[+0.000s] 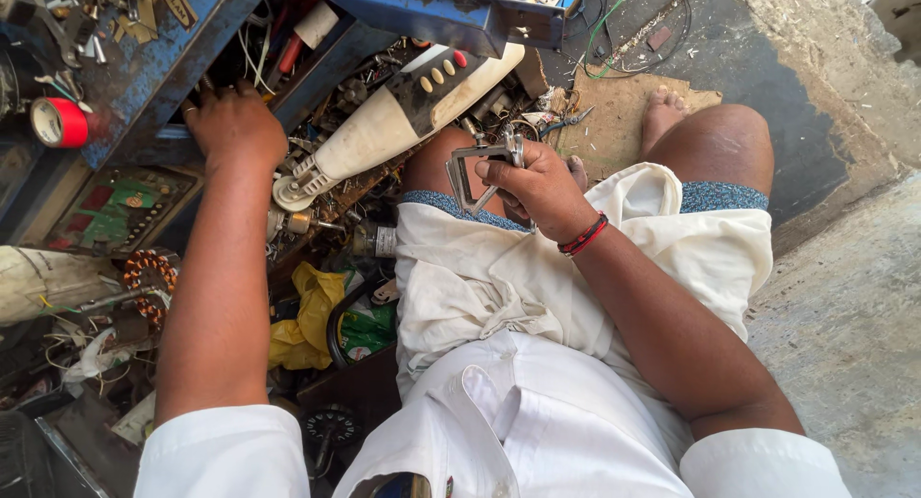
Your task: The person sits on the ground at a cluttered street-side repair bench and uses a wrench to work on small electric motor and appliance parts. They rummage through a box of components, pick up and turn over parts, and handle a mixer body and motor windings while disassembling or adjusting them.
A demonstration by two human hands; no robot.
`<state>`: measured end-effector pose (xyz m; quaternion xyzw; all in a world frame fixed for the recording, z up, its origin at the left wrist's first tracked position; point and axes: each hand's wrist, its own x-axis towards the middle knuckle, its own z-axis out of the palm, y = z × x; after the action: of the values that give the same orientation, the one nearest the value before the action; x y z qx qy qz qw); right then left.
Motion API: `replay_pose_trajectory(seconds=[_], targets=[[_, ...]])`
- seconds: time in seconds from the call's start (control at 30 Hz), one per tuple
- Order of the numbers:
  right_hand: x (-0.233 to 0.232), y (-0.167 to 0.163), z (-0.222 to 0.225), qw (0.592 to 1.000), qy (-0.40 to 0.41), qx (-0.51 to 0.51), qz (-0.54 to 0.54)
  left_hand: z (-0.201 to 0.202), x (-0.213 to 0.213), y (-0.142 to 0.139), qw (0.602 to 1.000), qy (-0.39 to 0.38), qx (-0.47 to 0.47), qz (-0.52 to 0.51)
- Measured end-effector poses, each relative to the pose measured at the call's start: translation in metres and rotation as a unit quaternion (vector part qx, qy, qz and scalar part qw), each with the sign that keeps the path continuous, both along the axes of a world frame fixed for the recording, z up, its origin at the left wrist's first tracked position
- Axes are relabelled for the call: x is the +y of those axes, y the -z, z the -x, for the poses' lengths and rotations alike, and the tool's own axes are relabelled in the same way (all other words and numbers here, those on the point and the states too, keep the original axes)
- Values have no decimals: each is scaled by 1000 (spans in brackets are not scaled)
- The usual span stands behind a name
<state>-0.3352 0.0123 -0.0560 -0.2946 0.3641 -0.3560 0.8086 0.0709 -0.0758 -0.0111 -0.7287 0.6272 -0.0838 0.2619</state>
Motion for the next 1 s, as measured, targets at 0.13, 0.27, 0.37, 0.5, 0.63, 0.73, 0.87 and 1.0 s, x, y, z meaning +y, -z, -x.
replay_pose_trajectory(seconds=[0.13,0.27,0.37,0.5,0.63,0.73,0.87,1.0], targets=[[0,4,-1,1000,-6,-13,-23,-2,-1,6,1000,-19,-5,-19],[1,4,-1,1000,-10,-5,-16,5,-6,-2,998,-44,36,-16],[1,2,-2,1000,-9,1,-9,13,-8,-12,994,-88,66,-22],[1,2,-1,1000,-8,6,-1,6,-13,-9,986,-68,129,80],[3,4,0,1000,-12,13,9,-21,-29,10,958,59,174,221],[2,4,-1,1000,-9,10,12,-34,-48,14,968,9,181,176],[0,3,1,1000,-13,5,18,-42,-70,11,977,-37,179,113],[-1,4,2,999,-26,14,21,-37,-85,7,979,-54,177,90]])
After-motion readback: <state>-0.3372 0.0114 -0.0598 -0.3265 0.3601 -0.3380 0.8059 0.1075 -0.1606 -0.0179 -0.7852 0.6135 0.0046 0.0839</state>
